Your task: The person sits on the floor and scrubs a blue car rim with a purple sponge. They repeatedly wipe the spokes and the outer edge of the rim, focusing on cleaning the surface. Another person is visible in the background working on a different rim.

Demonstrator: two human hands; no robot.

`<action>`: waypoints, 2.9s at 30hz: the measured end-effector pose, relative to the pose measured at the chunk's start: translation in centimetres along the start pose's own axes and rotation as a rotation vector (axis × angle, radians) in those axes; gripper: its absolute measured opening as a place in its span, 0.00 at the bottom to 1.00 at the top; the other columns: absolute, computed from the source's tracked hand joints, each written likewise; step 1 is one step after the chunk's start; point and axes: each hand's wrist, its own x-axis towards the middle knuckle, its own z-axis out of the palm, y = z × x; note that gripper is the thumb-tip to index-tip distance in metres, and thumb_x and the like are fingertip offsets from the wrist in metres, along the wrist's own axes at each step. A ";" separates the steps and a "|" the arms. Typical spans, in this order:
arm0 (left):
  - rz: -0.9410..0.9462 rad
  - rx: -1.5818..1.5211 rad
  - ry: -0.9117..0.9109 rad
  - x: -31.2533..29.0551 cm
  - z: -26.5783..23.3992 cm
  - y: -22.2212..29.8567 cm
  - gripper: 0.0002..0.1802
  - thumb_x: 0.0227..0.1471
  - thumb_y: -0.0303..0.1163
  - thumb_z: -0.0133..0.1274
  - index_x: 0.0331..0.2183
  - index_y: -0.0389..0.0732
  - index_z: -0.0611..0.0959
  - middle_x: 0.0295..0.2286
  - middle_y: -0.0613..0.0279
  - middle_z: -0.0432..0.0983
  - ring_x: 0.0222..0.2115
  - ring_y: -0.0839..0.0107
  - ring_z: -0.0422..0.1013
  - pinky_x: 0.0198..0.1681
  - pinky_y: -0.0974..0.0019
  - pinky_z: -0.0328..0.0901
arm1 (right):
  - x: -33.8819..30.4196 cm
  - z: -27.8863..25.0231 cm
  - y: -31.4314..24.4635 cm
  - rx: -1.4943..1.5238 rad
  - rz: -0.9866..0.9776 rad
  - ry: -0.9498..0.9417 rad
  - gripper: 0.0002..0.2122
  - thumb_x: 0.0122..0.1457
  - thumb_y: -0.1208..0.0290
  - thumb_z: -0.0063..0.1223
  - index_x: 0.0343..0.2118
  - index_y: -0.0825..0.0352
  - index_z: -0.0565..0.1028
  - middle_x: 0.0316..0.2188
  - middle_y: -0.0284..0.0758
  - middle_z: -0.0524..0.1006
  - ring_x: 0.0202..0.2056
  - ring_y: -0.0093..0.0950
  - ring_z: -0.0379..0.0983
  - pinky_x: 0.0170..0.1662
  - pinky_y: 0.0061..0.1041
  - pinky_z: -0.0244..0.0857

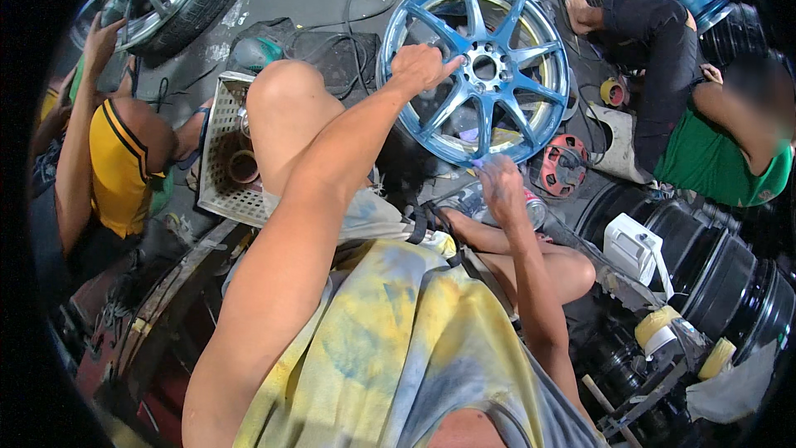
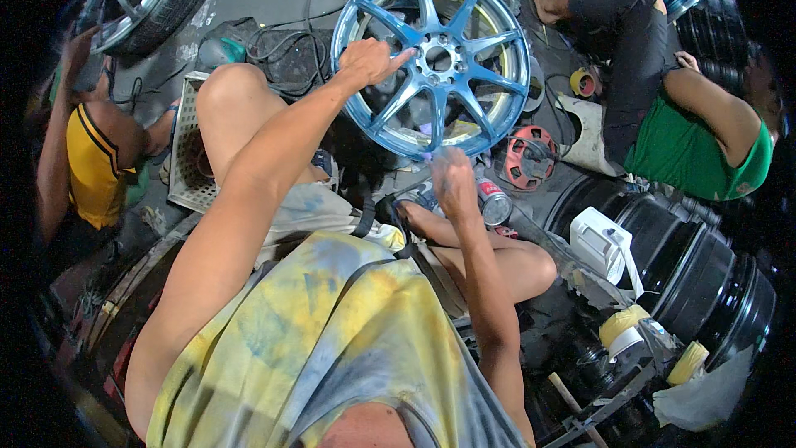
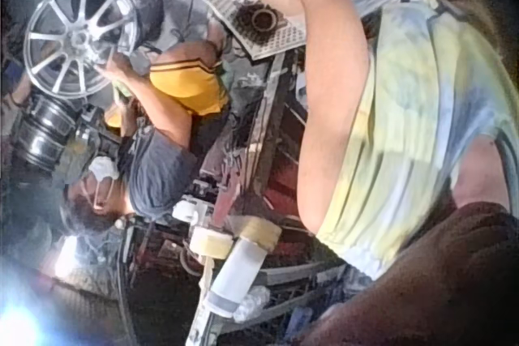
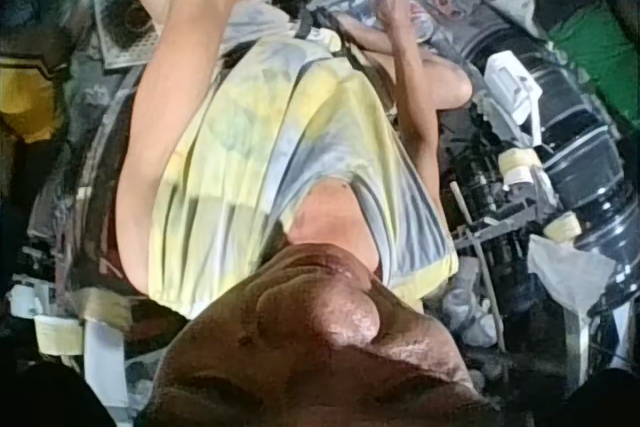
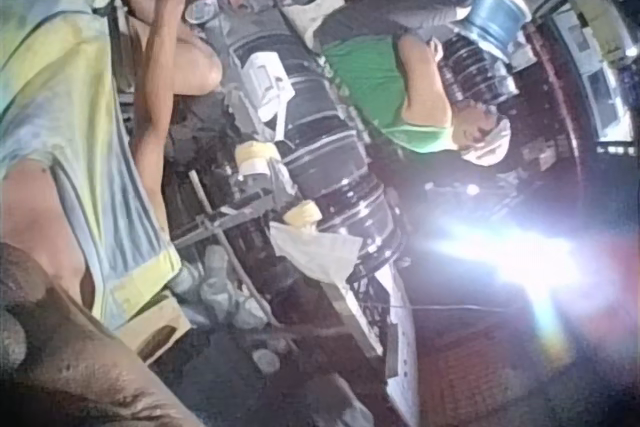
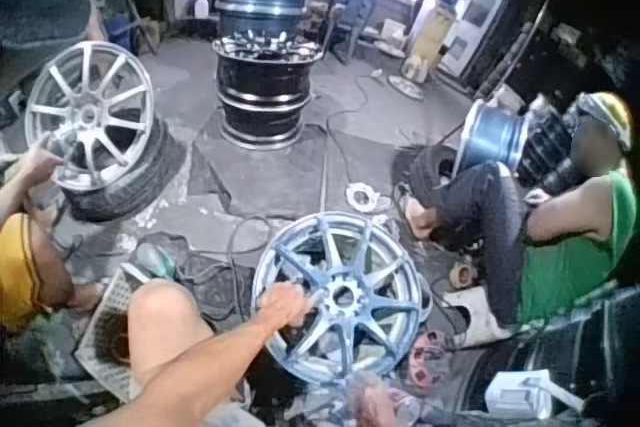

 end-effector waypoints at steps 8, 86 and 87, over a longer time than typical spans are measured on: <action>-0.022 0.029 -0.003 0.3 0.3 -0.3 0.46 0.59 0.71 0.36 0.32 0.36 0.89 0.33 0.44 0.84 0.37 0.47 0.80 0.43 0.50 0.73 | 3.0 2.3 -0.2 -0.010 -0.122 -0.005 0.09 0.56 0.76 0.54 0.38 0.71 0.81 0.36 0.44 0.74 0.39 0.45 0.69 0.43 0.41 0.65; 0.003 0.007 0.022 0.5 0.7 -0.5 0.51 0.58 0.73 0.36 0.27 0.31 0.88 0.28 0.38 0.82 0.33 0.43 0.80 0.38 0.47 0.73 | 4.6 1.3 -1.3 0.288 -0.030 0.006 0.09 0.58 0.76 0.60 0.42 0.69 0.81 0.41 0.48 0.76 0.43 0.49 0.74 0.49 0.41 0.69; -0.001 0.005 0.021 0.5 0.7 -0.5 0.51 0.58 0.73 0.36 0.27 0.31 0.88 0.28 0.38 0.82 0.33 0.44 0.80 0.38 0.48 0.73 | 4.1 1.6 -0.4 0.212 0.009 -0.011 0.10 0.58 0.77 0.60 0.43 0.68 0.81 0.42 0.48 0.75 0.43 0.49 0.74 0.49 0.41 0.69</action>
